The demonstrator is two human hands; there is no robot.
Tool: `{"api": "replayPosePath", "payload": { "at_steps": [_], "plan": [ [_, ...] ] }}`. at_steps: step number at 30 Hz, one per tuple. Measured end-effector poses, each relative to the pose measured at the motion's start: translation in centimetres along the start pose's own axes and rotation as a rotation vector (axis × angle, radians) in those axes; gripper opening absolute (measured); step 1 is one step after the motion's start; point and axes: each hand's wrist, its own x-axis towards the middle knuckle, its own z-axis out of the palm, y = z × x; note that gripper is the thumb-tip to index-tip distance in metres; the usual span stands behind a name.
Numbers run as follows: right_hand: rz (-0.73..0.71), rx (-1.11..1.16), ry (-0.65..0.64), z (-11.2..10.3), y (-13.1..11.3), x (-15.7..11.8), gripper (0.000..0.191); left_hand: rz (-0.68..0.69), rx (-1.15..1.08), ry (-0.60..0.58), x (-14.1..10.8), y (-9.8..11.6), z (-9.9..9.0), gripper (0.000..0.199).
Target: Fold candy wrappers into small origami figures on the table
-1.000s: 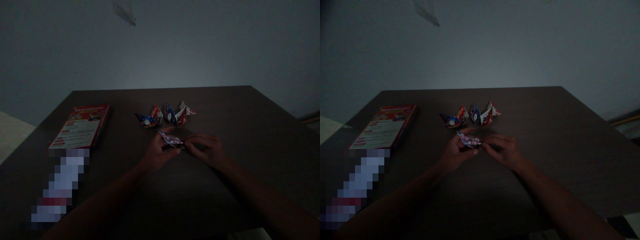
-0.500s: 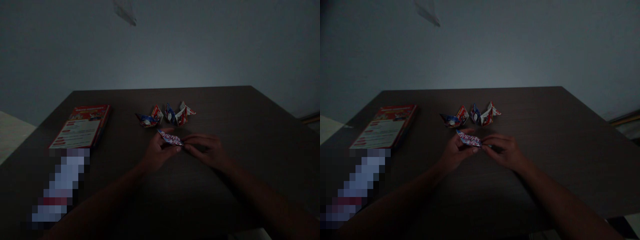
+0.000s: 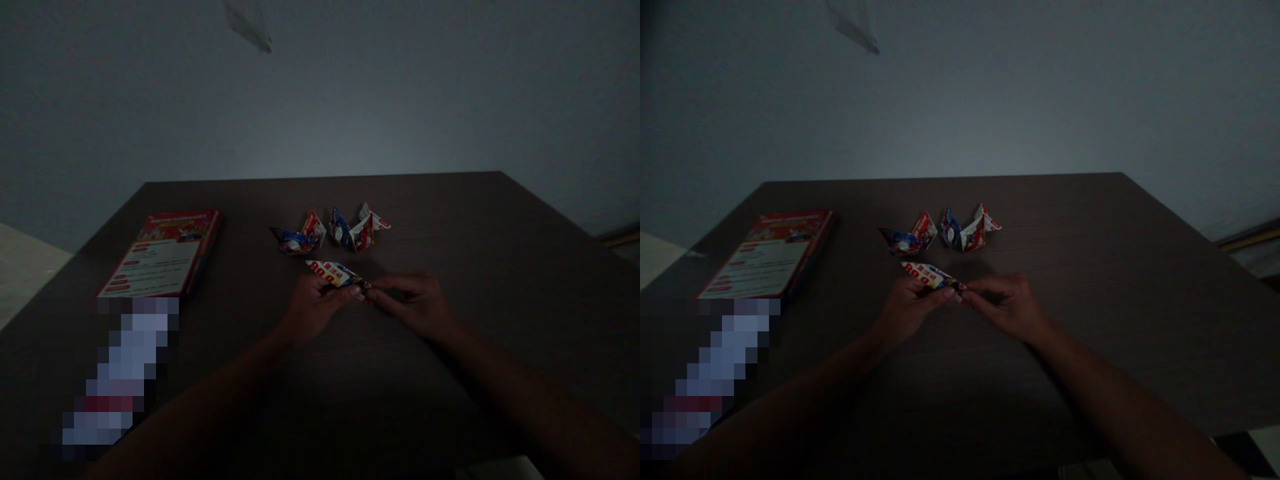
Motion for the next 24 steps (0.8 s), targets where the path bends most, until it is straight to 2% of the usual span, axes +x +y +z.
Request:
{"api": "replayPosePath", "payload": {
  "at_steps": [6, 13, 24],
  "plan": [
    [0.097, 0.055, -0.017, 0.0, -0.4, 0.1, 0.014, 0.041, 0.133, 0.000, -0.3, 0.4, -0.1, 0.021],
    [0.078, 0.059, 0.054, 0.2, -0.4, 0.0, 0.009, 0.054, 0.082, -0.015, -0.3, 1.3, 0.1, 0.020],
    [0.070, 0.027, 0.054, 0.3, -0.7, 0.1, 0.007, 0.049, 0.087, -0.040, -0.2, 0.7, 0.1, 0.021]
  ]
}}
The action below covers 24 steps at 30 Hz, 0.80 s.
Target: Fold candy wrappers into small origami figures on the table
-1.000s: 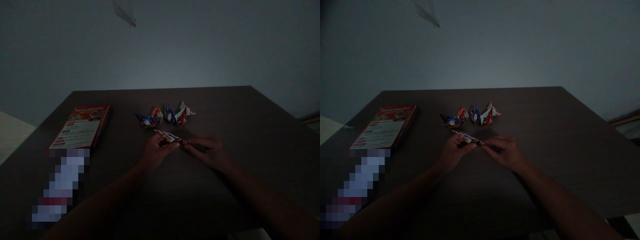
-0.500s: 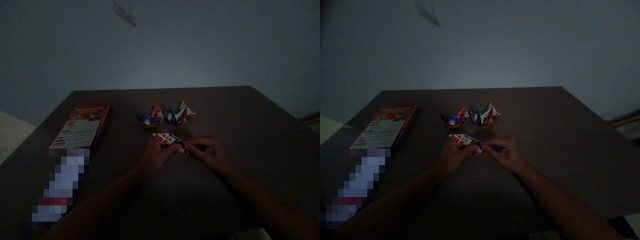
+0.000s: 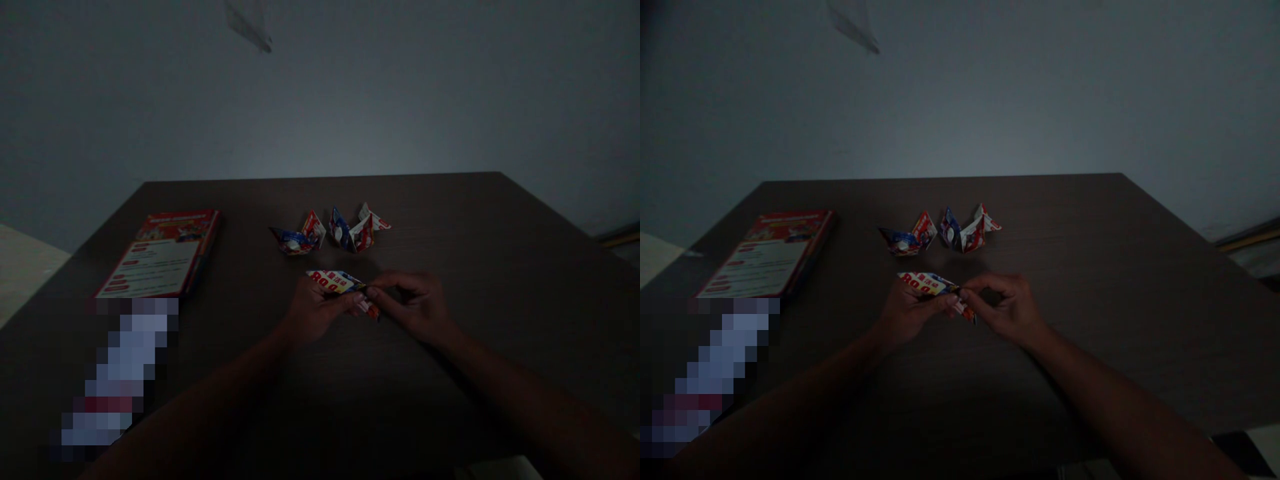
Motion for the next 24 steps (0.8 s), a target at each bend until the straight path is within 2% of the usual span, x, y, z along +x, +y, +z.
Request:
{"api": "replayPosePath", "payload": {
  "at_steps": [6, 10, 14, 19, 24],
  "plan": [
    [0.033, 0.017, -0.003, 0.23, 0.24, 0.00, 0.008, 0.004, -0.020, -0.029, 0.07, 0.01, 0.07, 0.020],
    [0.002, -0.008, 0.004, 0.29, 0.21, 0.01, 0.007, 0.030, 0.003, -0.071, 0.07, 0.07, 0.14, 0.022],
    [0.010, -0.007, 0.004, 0.39, 0.18, 0.06, 0.008, 0.012, -0.006, -0.087, 0.07, -0.09, 0.09, 0.023],
    [-0.014, 0.019, -0.041, 0.42, -0.02, 0.26, 0.009, -0.057, -0.040, -0.171, 0.07, -0.60, 0.14, 0.020],
    [-0.007, -0.003, -0.036, 0.44, -0.04, 0.33, 0.010, -0.087, -0.096, -0.178, 0.04, -0.87, 0.33, 0.020]
  ]
}}
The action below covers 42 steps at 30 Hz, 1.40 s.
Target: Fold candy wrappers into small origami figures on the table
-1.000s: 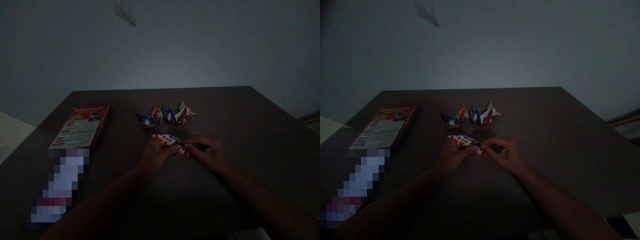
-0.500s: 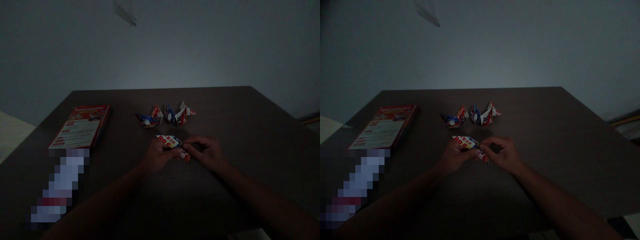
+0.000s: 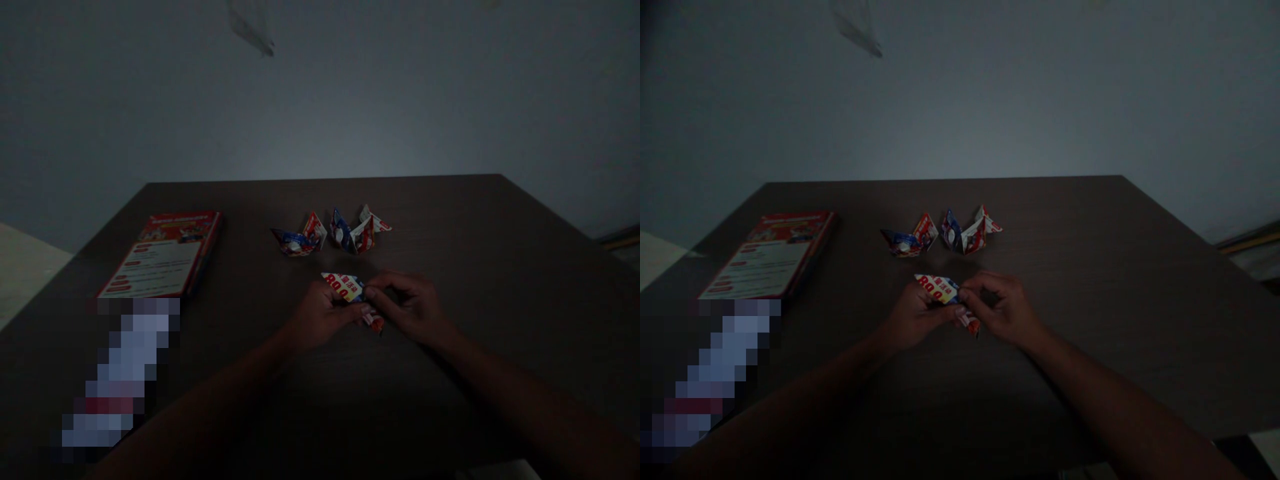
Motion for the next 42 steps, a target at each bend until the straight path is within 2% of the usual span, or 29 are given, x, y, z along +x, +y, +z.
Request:
{"api": "replayPosePath", "payload": {
  "at_steps": [5, 11, 15, 19, 25, 34, 39, 42],
  "plan": [
    [0.070, 0.021, 0.008, 0.3, 0.4, -0.3, 0.012, -0.001, 0.007, -0.029, 0.0, -0.1, 0.1, 0.027],
    [0.044, -0.071, -0.019, 0.6, 0.0, -0.3, 0.016, -0.017, -0.088, -0.136, 0.1, -0.4, 0.4, 0.029],
    [0.070, -0.087, 0.001, 0.7, 0.0, -0.2, 0.019, -0.009, -0.115, -0.111, 0.2, -0.4, 0.4, 0.033],
    [0.147, 0.003, -0.046, 0.7, 0.1, -0.3, 0.021, -0.006, -0.122, -0.071, 0.1, -0.4, 0.5, 0.034],
    [0.066, -0.138, -0.013, 1.2, -0.2, -0.2, 0.023, -0.016, -0.098, -0.021, 0.1, -0.1, 0.8, 0.036],
    [0.013, -0.150, 0.018, 1.3, -0.2, -0.4, 0.019, -0.025, -0.154, -0.068, 0.0, 0.2, 0.9, 0.038],
    [0.077, -0.084, 0.049, 1.6, 0.0, -0.4, 0.019, 0.012, -0.102, -0.034, 0.0, -0.2, 0.7, 0.034],
    [0.133, -0.028, 0.021, 1.5, 0.3, -0.3, 0.021, 0.003, -0.074, -0.079, 0.0, -0.5, 0.6, 0.036]
  ]
}}
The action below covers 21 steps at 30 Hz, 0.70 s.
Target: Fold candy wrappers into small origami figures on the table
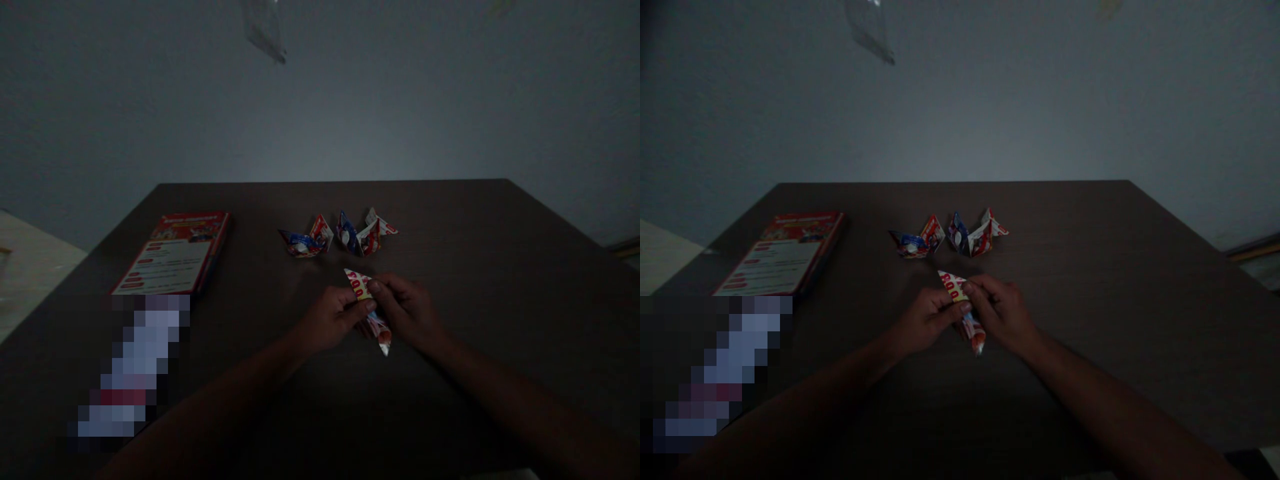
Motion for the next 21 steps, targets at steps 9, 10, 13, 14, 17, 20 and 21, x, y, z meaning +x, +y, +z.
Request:
{"api": "replayPosePath", "payload": {
  "at_steps": [9, 10, 13, 14, 17, 20, 21],
  "plan": [
    [-0.013, 0.086, 0.012, -0.35, 0.16, 0.34, 0.023, 0.002, 0.101, -0.146, 0.14, 0.15, -0.11, 0.037],
    [-0.015, 0.080, 0.021, -0.32, 0.10, 0.35, 0.022, 0.001, 0.106, -0.149, 0.16, 0.19, -0.14, 0.036],
    [-0.001, 0.076, 0.034, -0.30, -0.03, 0.34, 0.020, 0.026, 0.116, -0.153, 0.20, 0.32, -0.26, 0.034],
    [0.008, 0.078, 0.031, -0.32, -0.04, 0.33, 0.020, 0.035, 0.123, -0.159, 0.21, 0.38, -0.32, 0.033],
    [0.017, 0.098, 0.011, -0.48, 0.05, 0.35, 0.020, 0.035, 0.153, -0.198, 0.22, 0.48, -0.48, 0.032],
    [-0.020, 0.107, -0.039, -0.70, 0.12, 0.50, 0.016, -0.002, 0.160, -0.281, 0.19, 0.52, -0.55, 0.032],
    [-0.041, 0.099, -0.059, -0.76, 0.10, 0.55, 0.015, -0.017, 0.150, -0.309, 0.19, 0.54, -0.56, 0.032]
  ]
}}
